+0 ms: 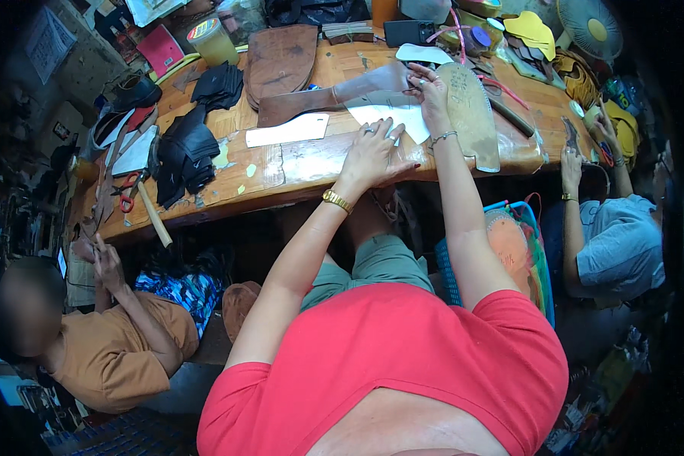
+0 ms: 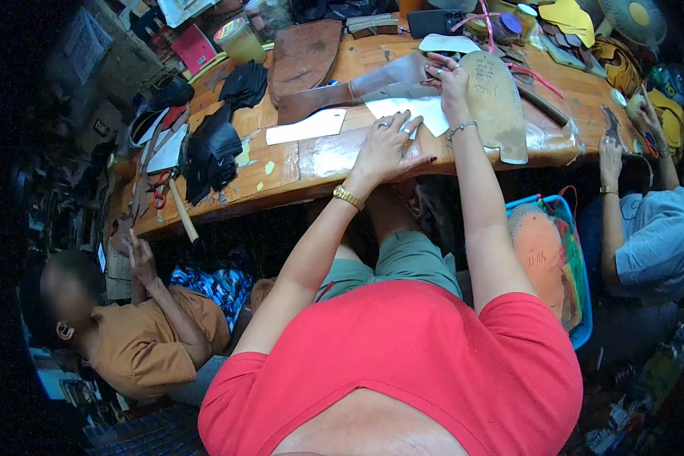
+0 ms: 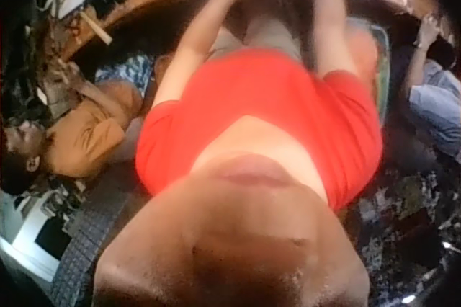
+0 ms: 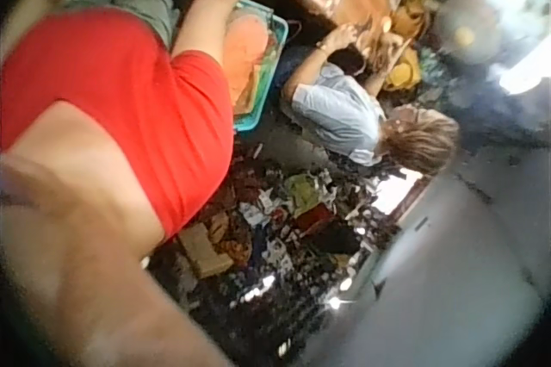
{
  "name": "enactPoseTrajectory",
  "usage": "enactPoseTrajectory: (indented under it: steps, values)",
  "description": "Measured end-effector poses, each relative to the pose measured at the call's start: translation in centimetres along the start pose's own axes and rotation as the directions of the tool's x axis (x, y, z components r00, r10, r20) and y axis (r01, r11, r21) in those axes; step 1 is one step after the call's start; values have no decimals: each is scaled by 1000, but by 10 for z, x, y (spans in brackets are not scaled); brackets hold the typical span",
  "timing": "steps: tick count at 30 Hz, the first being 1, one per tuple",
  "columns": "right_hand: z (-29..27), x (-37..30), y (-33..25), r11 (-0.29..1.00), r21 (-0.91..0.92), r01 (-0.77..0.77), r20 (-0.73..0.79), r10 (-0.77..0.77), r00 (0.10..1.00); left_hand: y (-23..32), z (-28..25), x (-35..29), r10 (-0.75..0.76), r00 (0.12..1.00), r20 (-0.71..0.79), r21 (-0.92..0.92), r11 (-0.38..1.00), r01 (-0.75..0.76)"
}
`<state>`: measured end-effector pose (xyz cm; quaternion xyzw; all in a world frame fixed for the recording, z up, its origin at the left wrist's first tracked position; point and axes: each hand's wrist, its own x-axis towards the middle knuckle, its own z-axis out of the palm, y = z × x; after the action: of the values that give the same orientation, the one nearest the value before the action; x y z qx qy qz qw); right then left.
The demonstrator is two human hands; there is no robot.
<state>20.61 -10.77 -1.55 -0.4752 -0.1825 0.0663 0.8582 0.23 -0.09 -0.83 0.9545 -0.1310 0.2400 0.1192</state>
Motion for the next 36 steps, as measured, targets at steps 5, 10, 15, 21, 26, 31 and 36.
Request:
enactPoseTrajectory:
  steps: [5,10,15,21,26,31,36]
  values:
    - [1,-2,-1,999,48,10,25,-11,1000,0,0,0,-5,1000,14,-10,1000,5]
    - [-1,-1,1,996,84,-14,33,11,999,2,-1,0,-3,1000,-25,-22,1000,2]
    - [-3,-1,0,994,106,-35,39,31,999,2,-1,1,3,1000,-7,-21,1000,-3]
    - [3,-8,-5,992,116,-41,71,33,997,1,0,0,-9,1000,10,-9,1000,10]
    - [0,-7,-4,995,97,8,59,-13,998,1,-1,1,-10,1000,13,-14,1000,10]
    - [0,-4,-1,998,63,15,22,-17,1000,1,-1,1,3,1000,-14,-16,1000,-3]
    - [0,-5,0,999,42,24,25,-25,999,1,-1,0,5,1000,-12,-16,1000,-5]
